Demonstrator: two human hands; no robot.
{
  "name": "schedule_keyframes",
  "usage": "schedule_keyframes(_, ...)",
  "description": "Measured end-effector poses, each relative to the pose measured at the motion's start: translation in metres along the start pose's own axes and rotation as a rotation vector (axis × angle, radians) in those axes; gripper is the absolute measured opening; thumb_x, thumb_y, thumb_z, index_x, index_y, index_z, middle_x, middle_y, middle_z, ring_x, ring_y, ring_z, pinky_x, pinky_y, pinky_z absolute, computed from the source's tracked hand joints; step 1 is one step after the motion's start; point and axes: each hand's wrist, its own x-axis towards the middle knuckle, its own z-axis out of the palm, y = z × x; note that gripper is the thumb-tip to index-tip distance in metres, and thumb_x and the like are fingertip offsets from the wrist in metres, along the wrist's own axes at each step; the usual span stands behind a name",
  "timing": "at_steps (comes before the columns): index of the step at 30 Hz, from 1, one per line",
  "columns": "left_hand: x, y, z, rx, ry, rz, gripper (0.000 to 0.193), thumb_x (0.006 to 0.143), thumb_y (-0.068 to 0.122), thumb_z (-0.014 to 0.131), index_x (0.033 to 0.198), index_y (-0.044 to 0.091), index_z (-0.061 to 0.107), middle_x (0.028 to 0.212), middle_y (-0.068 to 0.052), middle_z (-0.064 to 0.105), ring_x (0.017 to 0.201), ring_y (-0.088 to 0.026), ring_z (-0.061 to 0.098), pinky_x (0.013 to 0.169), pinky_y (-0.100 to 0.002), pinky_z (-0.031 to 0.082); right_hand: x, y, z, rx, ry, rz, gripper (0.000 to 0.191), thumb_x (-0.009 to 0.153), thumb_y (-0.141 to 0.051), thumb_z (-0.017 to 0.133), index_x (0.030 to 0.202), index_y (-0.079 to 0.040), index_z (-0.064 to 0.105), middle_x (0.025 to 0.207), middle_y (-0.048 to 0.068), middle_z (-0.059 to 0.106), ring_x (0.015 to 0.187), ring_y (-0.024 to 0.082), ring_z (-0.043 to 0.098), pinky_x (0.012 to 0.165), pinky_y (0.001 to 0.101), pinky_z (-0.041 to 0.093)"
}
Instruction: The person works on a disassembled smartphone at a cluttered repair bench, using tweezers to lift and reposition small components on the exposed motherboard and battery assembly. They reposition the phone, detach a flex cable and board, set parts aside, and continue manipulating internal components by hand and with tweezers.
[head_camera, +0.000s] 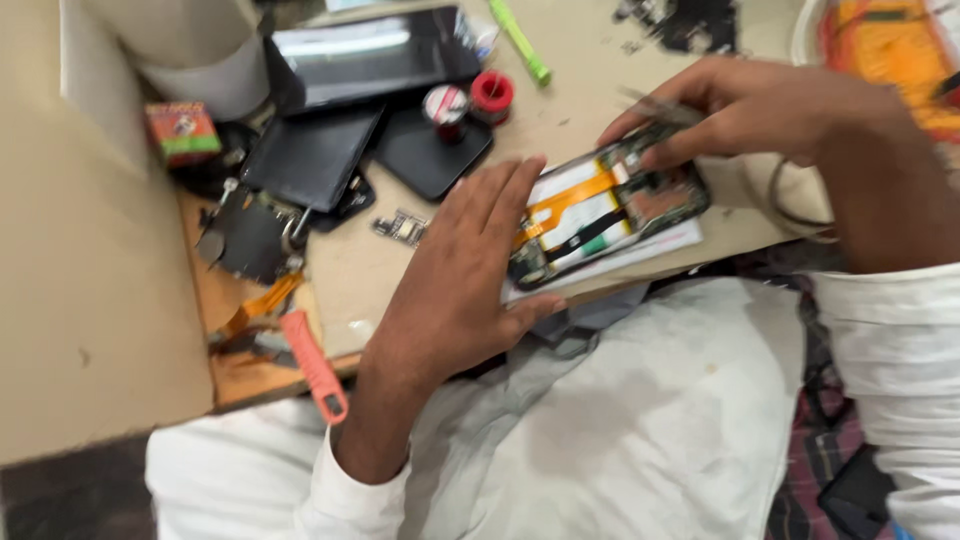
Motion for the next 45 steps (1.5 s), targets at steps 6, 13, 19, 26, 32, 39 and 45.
schedule_keyframes(6,-0.067,0.028,-0.047,-0.027,0.243,-0.196,0.077,0.093,0.022,0.083,0.155,0.003,0.043,0.153,-0.016,0.055,0.144,-0.033,0.054,0.122,-0.043,0.044,0.019,0.039,0.022,-0.016,0.176,-0.107,0.042,0.088,-0.005,0.077,0.129,-0.008,0.078,0.109,0.012,0.082,0.094,0.02,0.074,0.085,0.0378,0.059)
schedule_keyframes(13,-0.089,0.035,-0.031,0.146,0.172,-0.365,0.038,0.088,0.015,0.076,0.121,0.0,0.065,0.121,-0.015,0.066,0.114,-0.034,0.061,0.098,-0.044,0.05,0.023,0.058,0.04,-0.044,0.364,-0.385,0.032,0.09,-0.004,0.073,0.122,-0.004,0.076,0.103,0.014,0.077,0.085,0.021,0.074,0.083,0.034,0.06)
schedule_keyframes(19,-0.072,0.047,-0.016,0.151,0.213,-0.354,0.037,0.088,0.018,0.076,0.12,0.001,0.066,0.121,-0.014,0.066,0.113,-0.033,0.061,0.094,-0.045,0.049,-0.029,0.04,0.032,-0.044,0.553,-0.43,0.03,0.093,-0.009,0.074,0.123,-0.003,0.072,0.103,0.008,0.068,0.08,0.013,0.067,0.065,0.0276,0.051)
schedule_keyframes(26,-0.012,0.042,-0.002,0.121,0.172,-0.116,0.057,0.092,0.024,0.074,0.137,-0.006,0.054,0.137,-0.021,0.057,0.129,-0.039,0.053,0.112,-0.049,0.041,-0.09,0.025,0.02,-0.434,0.561,-0.1,0.029,0.089,-0.024,0.077,0.117,-0.016,0.078,0.077,0.012,0.07,0.061,0.022,0.063,0.055,0.0366,0.051)
schedule_keyframes(32,0.034,0.026,0.015,0.164,0.019,-0.08,0.088,0.081,0.035,0.079,0.147,-0.006,0.039,0.143,-0.026,0.049,0.134,-0.042,0.045,0.116,-0.051,0.03,-0.102,0.012,0.031,-0.642,0.578,-0.091,0.023,0.089,-0.027,0.076,0.109,-0.017,0.081,0.082,0.007,0.072,0.069,0.026,0.07,0.063,0.0365,0.053)
schedule_keyframes(39,0.054,0.028,0.035,0.142,-0.024,-0.135,0.099,0.073,0.037,0.084,0.15,-0.002,0.035,0.139,-0.022,0.052,0.132,-0.039,0.046,0.117,-0.053,0.028,-0.082,0.009,0.037,-0.477,0.646,-0.22,0.02,0.09,-0.021,0.075,0.108,-0.012,0.077,0.092,0.007,0.073,0.068,0.026,0.068,0.06,0.0367,0.05)
schedule_keyframes(45,0.062,0.03,0.045,0.147,-0.031,-0.142,0.099,0.072,0.034,0.086,0.15,0.0,0.035,0.135,-0.019,0.054,0.13,-0.036,0.048,0.116,-0.056,0.029,-0.082,0.009,0.057,-0.317,0.678,-0.176,0.021,0.087,-0.017,0.075,0.107,-0.009,0.077,0.095,0.007,0.072,0.071,0.024,0.07,0.061,0.0341,0.053)
